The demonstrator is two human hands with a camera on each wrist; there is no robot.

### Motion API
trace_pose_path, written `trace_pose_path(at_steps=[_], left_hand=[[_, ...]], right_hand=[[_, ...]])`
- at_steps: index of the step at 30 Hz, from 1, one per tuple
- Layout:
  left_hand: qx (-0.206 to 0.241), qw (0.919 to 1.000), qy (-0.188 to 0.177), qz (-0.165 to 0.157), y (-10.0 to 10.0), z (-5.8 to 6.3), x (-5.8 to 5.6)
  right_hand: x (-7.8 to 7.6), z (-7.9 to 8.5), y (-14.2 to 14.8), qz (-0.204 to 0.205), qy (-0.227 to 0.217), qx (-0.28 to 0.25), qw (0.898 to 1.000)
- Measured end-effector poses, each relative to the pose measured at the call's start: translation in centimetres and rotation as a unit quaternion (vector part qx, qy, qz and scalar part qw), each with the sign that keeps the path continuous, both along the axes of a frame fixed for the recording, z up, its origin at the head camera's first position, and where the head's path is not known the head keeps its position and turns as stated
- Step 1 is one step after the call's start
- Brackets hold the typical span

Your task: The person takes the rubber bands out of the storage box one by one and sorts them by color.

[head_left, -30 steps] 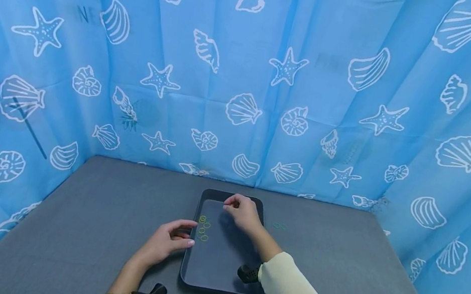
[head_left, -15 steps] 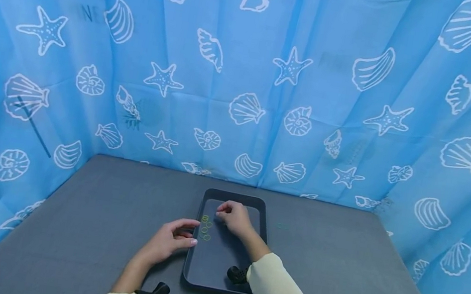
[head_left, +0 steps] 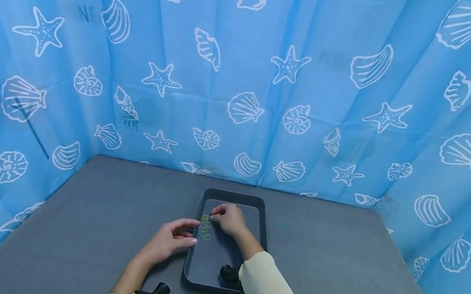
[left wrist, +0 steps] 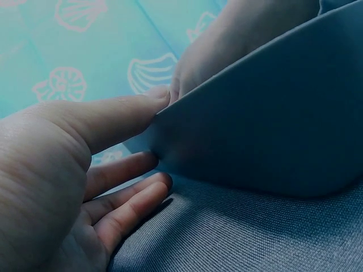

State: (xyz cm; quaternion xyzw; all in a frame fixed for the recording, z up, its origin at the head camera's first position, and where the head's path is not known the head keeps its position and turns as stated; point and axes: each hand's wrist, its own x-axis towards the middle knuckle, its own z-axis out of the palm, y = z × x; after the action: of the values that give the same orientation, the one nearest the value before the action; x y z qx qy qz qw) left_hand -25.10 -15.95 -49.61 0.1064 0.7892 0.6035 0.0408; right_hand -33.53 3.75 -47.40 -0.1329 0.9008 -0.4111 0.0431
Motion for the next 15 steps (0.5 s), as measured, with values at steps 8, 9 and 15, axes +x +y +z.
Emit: trace_pose_path(at_steps=[8, 9, 15], left_hand=[[0.009, 1.0000, 0.002, -0.004, 0.04, 0.09, -0.01], [0.009, 1.0000, 0.002, -0.004, 0.03, 0.06, -0.02], [0.008, 1.0000, 0.002, 0.000, -0.03, 0.02, -0.03]], right_hand=[[0.25, 0.34, -0.20, 0.008, 0.004, 0.016, 1.000], [0.27, 0.33, -0.22, 0.009, 0.003, 0.019, 1.000], [0.41, 0.12, -0.36, 0.021, 0.005, 0.038, 0.999]])
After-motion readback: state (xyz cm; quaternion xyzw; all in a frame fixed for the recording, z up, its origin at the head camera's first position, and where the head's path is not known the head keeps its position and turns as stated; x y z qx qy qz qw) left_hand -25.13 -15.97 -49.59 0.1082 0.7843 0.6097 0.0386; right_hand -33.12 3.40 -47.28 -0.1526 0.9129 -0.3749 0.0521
